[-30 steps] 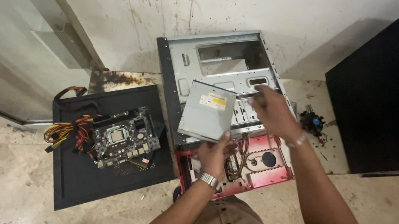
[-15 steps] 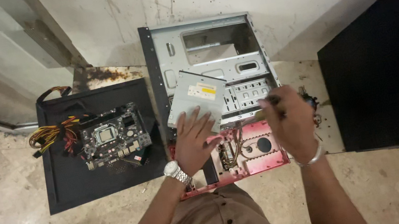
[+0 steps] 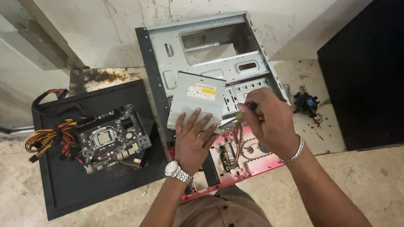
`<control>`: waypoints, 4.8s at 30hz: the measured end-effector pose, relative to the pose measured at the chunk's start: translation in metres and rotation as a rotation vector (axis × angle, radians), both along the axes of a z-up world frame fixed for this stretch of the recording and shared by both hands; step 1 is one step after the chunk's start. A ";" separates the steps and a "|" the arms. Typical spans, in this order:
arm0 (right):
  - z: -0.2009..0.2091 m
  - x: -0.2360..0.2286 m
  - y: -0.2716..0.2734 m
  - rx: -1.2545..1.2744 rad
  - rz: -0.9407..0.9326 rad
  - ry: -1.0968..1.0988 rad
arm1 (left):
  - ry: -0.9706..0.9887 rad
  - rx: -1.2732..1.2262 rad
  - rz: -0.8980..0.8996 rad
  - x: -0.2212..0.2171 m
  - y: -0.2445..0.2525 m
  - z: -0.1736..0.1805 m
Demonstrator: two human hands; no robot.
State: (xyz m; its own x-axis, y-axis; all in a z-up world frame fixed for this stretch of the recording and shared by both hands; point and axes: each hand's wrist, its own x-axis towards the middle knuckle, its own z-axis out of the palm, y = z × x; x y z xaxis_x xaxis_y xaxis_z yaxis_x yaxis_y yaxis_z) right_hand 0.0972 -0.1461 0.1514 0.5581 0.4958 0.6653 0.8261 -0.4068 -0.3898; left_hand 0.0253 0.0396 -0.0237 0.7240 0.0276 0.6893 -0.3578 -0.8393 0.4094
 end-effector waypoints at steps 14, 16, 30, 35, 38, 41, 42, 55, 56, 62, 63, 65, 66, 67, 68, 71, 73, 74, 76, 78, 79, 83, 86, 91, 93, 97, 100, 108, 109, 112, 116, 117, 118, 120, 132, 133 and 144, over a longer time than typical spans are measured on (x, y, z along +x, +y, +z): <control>0.011 -0.002 0.005 0.010 0.017 -0.020 | -0.015 0.060 0.012 -0.002 0.000 0.011; 0.010 -0.002 0.004 0.020 0.019 -0.024 | -0.025 0.059 0.006 -0.001 0.000 0.010; 0.007 0.004 0.011 -0.035 -0.120 -0.137 | 0.087 0.023 -0.027 0.000 0.002 0.014; 0.005 0.007 0.017 0.020 -0.056 -0.090 | 0.058 0.041 -0.019 -0.001 0.001 0.018; 0.007 0.003 0.021 -0.055 0.114 -0.112 | 0.064 0.051 -0.022 -0.002 0.002 0.016; 0.020 0.000 0.025 -0.172 0.265 -0.152 | 0.055 0.048 -0.026 -0.002 0.001 0.021; 0.025 0.001 0.025 -0.214 0.290 -0.140 | 0.044 0.044 -0.027 -0.001 0.001 0.023; 0.008 0.026 0.019 0.092 -0.021 -0.133 | 0.133 0.143 -0.008 0.003 0.000 0.023; 0.007 0.025 0.020 0.010 -0.055 -0.049 | 0.193 0.104 -0.028 0.001 0.001 0.028; 0.056 -0.004 0.037 -0.705 -0.442 0.047 | 0.342 -0.165 -0.198 0.022 0.016 0.005; 0.057 -0.005 0.039 -0.750 -0.501 -0.054 | 0.350 -0.203 -0.227 0.029 0.020 -0.005; 0.076 0.000 0.043 -0.797 -0.494 0.041 | 0.361 -0.203 -0.243 0.039 0.022 -0.011; 0.084 0.001 0.044 -0.846 -0.484 0.145 | 0.381 -0.206 -0.258 0.041 0.022 -0.015; 0.087 0.004 0.044 -0.846 -0.488 0.146 | 0.380 -0.205 -0.262 0.039 0.023 -0.002; 0.091 0.007 0.046 -0.854 -0.489 0.185 | 0.429 -0.205 -0.282 0.035 0.024 0.011; 0.096 0.011 0.046 -0.859 -0.446 0.206 | 0.480 -0.150 -0.296 0.032 0.027 0.024; 0.088 0.012 0.045 -0.855 -0.405 0.188 | 0.483 -0.093 -0.293 0.032 0.024 0.029; 0.079 0.014 0.046 -0.798 -0.228 0.001 | 0.459 -0.122 -0.290 0.032 0.023 0.034; 0.074 0.019 0.046 -0.729 -0.059 -0.188 | 0.430 -0.145 -0.292 0.033 0.020 0.035; 0.077 0.026 0.044 -0.783 0.079 -0.014 | 0.441 -0.150 -0.228 0.032 0.016 0.024; 0.078 0.034 0.041 -0.785 0.080 -0.013 | 0.442 -0.152 -0.227 0.032 0.016 0.029; 0.091 0.033 0.034 -0.759 0.065 0.137 | 0.500 -0.056 -0.210 0.031 0.018 0.018; 0.073 0.034 0.037 -0.724 0.050 -0.018 | 0.495 -0.072 -0.191 0.033 0.018 0.006; 0.081 0.044 0.035 -0.596 0.466 0.062 | 0.525 -0.162 -0.181 0.021 0.014 0.040; 0.087 0.045 0.035 -0.611 0.583 0.290 | 0.453 0.008 -0.190 0.027 0.017 0.030; 0.095 0.040 0.034 -0.689 0.507 0.241 | 0.548 -0.254 -0.266 0.030 0.021 0.044; 0.083 0.036 0.033 -0.620 0.422 0.256 | 0.580 -0.467 -0.354 0.034 0.022 0.076; 0.066 0.039 0.013 -0.197 0.230 0.234 | 0.192 -0.726 -0.316 0.043 0.000 0.099; 0.069 0.036 0.013 -0.195 0.227 0.234 | 0.194 -0.724 -0.319 0.043 -0.002 0.102; 0.082 0.028 0.013 -0.187 0.327 0.209 | 0.213 -0.809 -0.415 0.046 -0.005 0.104; 0.085 0.027 0.013 -0.075 0.368 0.113 | 0.095 -0.615 -0.282 0.044 -0.005 0.118; 0.078 0.030 0.013 -0.064 0.330 0.113 | 0.081 -0.573 -0.255 0.041 -0.008 0.131; 0.085 0.028 0.014 -0.063 0.329 0.106 | 0.074 -0.570 -0.258 0.044 -0.010 0.127; 0.097 0.022 0.015 -0.029 0.437 0.112 | 0.126 -0.665 -0.336 0.049 -0.014 0.117; 0.065 0.033 0.017 0.064 0.390 0.080 | 0.041 -0.500 -0.143 0.033 -0.016 0.159; 0.070 0.032 0.016 0.065 0.390 0.079 | 0.039 -0.499 -0.143 0.033 -0.016 0.158; 0.081 0.030 0.014 0.112 0.493 0.087 | -0.073 -0.537 -0.123 0.038 -0.013 0.135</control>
